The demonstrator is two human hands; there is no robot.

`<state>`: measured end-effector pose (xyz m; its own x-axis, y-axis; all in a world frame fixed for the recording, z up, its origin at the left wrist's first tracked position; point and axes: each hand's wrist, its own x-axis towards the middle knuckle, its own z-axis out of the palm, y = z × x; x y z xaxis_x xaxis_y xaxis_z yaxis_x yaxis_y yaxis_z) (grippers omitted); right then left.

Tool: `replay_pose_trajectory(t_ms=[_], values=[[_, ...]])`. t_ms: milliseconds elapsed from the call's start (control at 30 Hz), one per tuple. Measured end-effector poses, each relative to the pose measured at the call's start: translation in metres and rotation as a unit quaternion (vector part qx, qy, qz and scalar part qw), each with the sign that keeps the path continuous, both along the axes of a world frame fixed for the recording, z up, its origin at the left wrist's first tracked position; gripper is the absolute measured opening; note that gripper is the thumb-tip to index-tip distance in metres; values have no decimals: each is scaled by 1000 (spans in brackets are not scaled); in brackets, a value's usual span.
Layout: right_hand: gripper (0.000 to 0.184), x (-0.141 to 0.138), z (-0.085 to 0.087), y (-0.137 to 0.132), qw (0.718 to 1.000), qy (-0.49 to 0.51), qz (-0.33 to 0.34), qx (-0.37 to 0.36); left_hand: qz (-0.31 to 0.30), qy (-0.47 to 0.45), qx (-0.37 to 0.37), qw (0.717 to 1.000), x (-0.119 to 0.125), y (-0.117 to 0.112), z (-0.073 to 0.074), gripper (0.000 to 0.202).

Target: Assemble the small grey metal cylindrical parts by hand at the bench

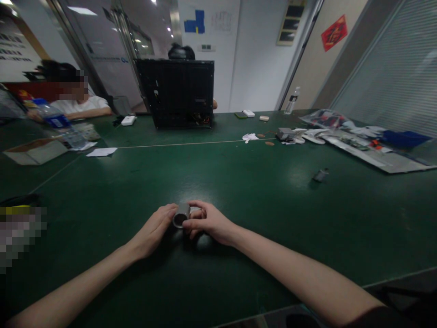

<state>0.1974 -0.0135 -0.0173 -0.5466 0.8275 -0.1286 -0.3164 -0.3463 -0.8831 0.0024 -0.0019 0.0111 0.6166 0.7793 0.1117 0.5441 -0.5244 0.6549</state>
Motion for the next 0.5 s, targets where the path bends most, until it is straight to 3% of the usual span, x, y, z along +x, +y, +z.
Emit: replay_pose_trajectory(t_ms=[267,367,500], values=[[78,3,5,-2,999,22,36,-25,-14,-4,2,1000,2,0,-2,43],[80,1,3,-3,1000,-9,21,22,-2,-9,5,1000,3,0,0,39],[79,-2,-1,-4,981,-119,-13,150,16,-2,19,1000,2,1,-2,37]])
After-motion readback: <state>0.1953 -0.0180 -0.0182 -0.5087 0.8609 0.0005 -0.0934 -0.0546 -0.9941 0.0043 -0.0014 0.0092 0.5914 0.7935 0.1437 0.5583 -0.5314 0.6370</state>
